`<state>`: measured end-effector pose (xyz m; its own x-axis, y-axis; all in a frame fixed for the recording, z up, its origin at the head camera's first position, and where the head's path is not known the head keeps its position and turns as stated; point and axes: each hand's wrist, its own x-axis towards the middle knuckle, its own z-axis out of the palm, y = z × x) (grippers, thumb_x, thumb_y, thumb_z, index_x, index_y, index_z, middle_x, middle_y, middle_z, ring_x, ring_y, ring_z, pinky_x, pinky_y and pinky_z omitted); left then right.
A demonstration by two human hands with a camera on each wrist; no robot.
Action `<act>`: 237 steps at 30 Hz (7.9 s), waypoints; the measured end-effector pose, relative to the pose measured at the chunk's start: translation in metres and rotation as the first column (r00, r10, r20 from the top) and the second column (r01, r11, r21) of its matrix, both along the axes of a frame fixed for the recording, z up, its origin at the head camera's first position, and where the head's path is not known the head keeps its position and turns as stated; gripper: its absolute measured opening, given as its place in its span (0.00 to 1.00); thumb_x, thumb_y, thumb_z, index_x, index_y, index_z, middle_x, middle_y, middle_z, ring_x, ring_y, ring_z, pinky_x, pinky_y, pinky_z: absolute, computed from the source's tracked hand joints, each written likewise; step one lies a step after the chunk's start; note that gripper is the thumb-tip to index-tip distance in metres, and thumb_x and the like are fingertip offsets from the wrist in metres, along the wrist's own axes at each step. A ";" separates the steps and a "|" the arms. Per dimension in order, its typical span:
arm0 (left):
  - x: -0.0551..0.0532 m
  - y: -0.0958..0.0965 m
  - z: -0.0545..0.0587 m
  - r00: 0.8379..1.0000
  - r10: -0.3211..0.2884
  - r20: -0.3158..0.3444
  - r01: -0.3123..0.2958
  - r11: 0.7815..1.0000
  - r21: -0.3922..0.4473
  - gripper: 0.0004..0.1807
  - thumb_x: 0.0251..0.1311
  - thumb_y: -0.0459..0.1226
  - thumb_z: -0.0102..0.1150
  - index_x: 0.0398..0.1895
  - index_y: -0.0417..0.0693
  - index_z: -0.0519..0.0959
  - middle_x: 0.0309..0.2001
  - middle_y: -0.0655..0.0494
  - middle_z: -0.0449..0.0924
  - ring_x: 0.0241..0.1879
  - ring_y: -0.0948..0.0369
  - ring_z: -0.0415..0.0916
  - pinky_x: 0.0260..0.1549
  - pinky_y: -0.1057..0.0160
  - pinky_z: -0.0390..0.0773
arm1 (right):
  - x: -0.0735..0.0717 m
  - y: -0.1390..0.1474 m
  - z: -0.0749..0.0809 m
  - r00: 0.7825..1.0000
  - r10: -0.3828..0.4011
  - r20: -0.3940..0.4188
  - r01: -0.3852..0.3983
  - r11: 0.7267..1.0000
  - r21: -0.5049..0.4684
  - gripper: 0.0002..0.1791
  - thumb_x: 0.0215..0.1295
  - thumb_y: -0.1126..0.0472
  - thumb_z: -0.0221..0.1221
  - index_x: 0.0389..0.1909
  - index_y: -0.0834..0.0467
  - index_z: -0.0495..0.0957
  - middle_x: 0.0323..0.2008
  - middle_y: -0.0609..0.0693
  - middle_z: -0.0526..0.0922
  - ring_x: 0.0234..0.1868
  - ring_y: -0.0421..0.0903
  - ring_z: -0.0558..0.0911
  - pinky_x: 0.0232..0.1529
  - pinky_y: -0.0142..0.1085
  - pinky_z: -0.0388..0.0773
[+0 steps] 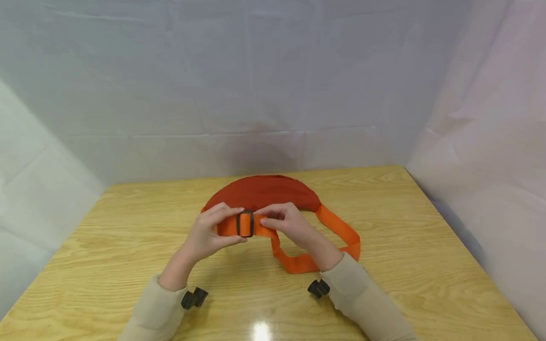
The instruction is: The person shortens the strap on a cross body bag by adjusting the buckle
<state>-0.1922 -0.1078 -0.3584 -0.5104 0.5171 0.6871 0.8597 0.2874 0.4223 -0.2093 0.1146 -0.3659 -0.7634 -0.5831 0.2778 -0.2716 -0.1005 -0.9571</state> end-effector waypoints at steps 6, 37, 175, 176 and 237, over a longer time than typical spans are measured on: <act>0.002 0.002 0.000 0.999 -0.023 0.034 0.022 1.000 0.020 0.29 0.33 0.32 0.73 0.45 0.36 0.75 0.32 0.53 0.72 0.29 0.63 0.67 0.24 0.69 0.72 | -0.001 -0.002 0.000 1.000 0.023 0.001 -0.023 0.999 -0.033 0.15 0.61 0.68 0.53 0.44 0.77 0.72 0.38 0.54 0.80 0.31 0.45 0.79 0.34 0.34 0.76; 0.005 0.007 -0.002 0.998 -0.037 0.050 0.036 0.999 0.015 0.30 0.34 0.34 0.72 0.47 0.36 0.75 0.33 0.54 0.72 0.29 0.63 0.66 0.25 0.69 0.71 | 0.001 0.003 -0.006 0.990 0.137 -0.027 -0.139 0.987 -0.077 0.07 0.62 0.66 0.53 0.40 0.59 0.72 0.31 0.50 0.80 0.28 0.42 0.76 0.30 0.31 0.72; 0.005 -0.002 -0.010 0.994 0.054 -0.098 -0.060 0.996 -0.062 0.30 0.33 0.37 0.73 0.45 0.39 0.76 0.37 0.53 0.77 0.34 0.60 0.71 0.34 0.61 0.63 | -0.002 0.000 -0.005 0.998 0.067 0.006 -0.067 0.997 0.030 0.09 0.57 0.63 0.59 0.38 0.59 0.77 0.35 0.51 0.80 0.34 0.47 0.80 0.37 0.38 0.76; 0.005 -0.002 -0.010 0.993 0.057 -0.100 -0.063 0.996 -0.062 0.30 0.33 0.38 0.73 0.45 0.39 0.76 0.36 0.53 0.77 0.34 0.60 0.71 0.34 0.61 0.63 | -0.002 0.001 -0.006 0.997 0.077 -0.002 -0.076 0.997 0.031 0.09 0.57 0.63 0.59 0.40 0.57 0.78 0.36 0.50 0.80 0.34 0.47 0.79 0.37 0.39 0.76; 0.001 -0.005 -0.012 0.976 0.127 0.176 -0.102 0.985 -0.140 0.23 0.41 0.40 0.69 0.42 0.43 0.76 0.40 0.55 0.77 0.37 0.64 0.72 0.35 0.66 0.73 | 0.011 -0.007 -0.009 0.900 -0.092 -0.426 0.232 0.928 0.290 0.24 0.50 0.63 0.65 0.50 0.61 0.74 0.44 0.51 0.78 0.43 0.43 0.77 0.44 0.35 0.73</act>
<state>-0.1915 -0.1123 -0.3700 -0.6827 0.5261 0.5071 0.7289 0.4419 0.5229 -0.1982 0.1071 -0.3753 -0.7204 -0.5709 0.3939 -0.6204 0.2764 -0.7340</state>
